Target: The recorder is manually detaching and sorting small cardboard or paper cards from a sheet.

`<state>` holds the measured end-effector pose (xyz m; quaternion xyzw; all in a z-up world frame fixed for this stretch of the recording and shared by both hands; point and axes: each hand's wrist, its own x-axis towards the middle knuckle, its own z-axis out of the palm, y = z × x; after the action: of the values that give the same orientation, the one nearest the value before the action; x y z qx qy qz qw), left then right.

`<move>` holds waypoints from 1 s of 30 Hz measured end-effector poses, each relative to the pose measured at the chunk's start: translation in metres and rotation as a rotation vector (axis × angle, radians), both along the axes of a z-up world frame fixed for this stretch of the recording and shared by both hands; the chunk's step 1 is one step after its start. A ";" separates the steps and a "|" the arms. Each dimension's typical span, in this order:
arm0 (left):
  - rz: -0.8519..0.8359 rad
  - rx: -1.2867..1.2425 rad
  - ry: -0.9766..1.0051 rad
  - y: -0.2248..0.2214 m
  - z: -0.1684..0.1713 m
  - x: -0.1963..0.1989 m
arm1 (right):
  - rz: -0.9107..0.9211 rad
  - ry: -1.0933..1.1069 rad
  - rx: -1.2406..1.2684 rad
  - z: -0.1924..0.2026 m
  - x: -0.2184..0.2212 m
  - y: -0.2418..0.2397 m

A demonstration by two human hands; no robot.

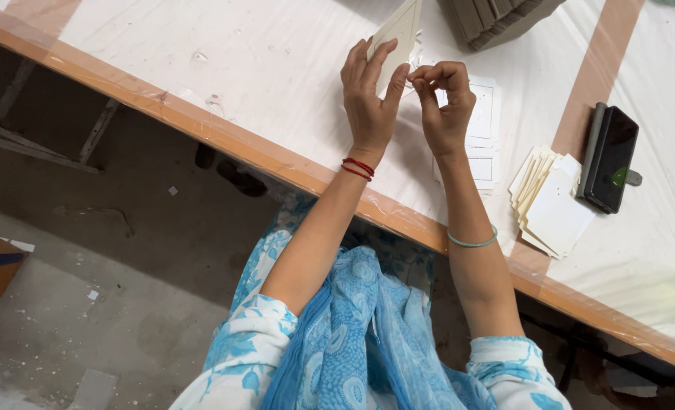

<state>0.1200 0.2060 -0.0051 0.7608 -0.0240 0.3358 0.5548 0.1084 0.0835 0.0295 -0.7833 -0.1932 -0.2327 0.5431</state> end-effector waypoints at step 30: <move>-0.070 0.224 -0.137 -0.003 0.016 -0.008 | 0.126 0.250 0.840 -0.008 0.008 -0.024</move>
<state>0.1125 0.2028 0.0111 0.7921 -0.1258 0.3624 0.4748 0.1169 0.0594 0.0213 -0.5035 -0.0620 -0.1611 0.8466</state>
